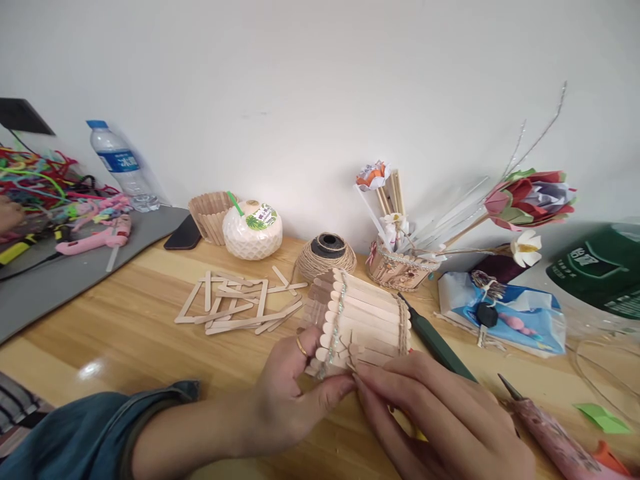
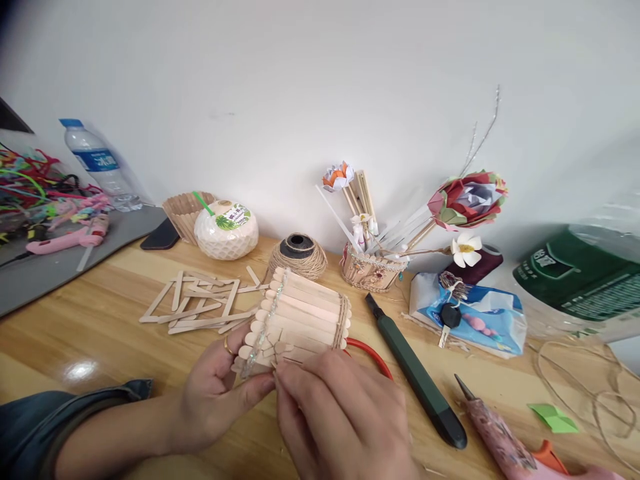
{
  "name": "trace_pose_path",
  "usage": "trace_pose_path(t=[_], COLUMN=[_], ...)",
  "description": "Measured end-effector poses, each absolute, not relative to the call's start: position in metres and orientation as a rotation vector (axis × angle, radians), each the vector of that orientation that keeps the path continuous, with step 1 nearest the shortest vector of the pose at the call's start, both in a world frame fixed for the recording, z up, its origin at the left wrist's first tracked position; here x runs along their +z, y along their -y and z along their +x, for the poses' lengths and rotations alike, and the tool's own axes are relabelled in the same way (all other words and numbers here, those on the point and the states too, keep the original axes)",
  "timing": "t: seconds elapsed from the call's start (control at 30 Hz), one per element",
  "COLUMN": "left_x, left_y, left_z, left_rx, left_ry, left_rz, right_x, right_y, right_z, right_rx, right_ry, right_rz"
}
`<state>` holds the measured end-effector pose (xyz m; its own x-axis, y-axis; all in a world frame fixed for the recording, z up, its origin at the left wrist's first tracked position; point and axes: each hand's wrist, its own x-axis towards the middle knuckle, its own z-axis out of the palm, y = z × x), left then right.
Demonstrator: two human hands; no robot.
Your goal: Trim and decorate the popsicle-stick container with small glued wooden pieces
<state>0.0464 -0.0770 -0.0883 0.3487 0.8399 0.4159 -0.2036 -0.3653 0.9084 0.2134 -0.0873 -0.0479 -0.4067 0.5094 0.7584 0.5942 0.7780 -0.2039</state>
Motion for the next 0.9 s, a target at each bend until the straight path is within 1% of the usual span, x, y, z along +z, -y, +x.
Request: trace_pose_path(t=[0.2, 0.4, 0.7, 0.9], left_x=[-0.089, -0.090, -0.090, -0.090], left_y=[0.077, 0.077, 0.080, 0.081], left_z=[0.045, 0.045, 0.046, 0.047], left_rx=[1.242, 1.246, 1.173, 1.194], left_ry=[-0.666, -0.650, -0.718, -0.751], left_rz=[1.636, 1.664, 1.620, 1.688], right_x=[-0.045, -0.037, -0.068, -0.066], right_y=[0.087, 0.090, 0.086, 0.091], right_z=[0.217, 0.221, 0.224, 0.223], right_rx=[-0.235, -0.262, -0.511, -0.604], right_ry=[2.130, 2.242, 2.186, 2.216], right_rz=[-0.783, -0.808, -0.677, -0.646])
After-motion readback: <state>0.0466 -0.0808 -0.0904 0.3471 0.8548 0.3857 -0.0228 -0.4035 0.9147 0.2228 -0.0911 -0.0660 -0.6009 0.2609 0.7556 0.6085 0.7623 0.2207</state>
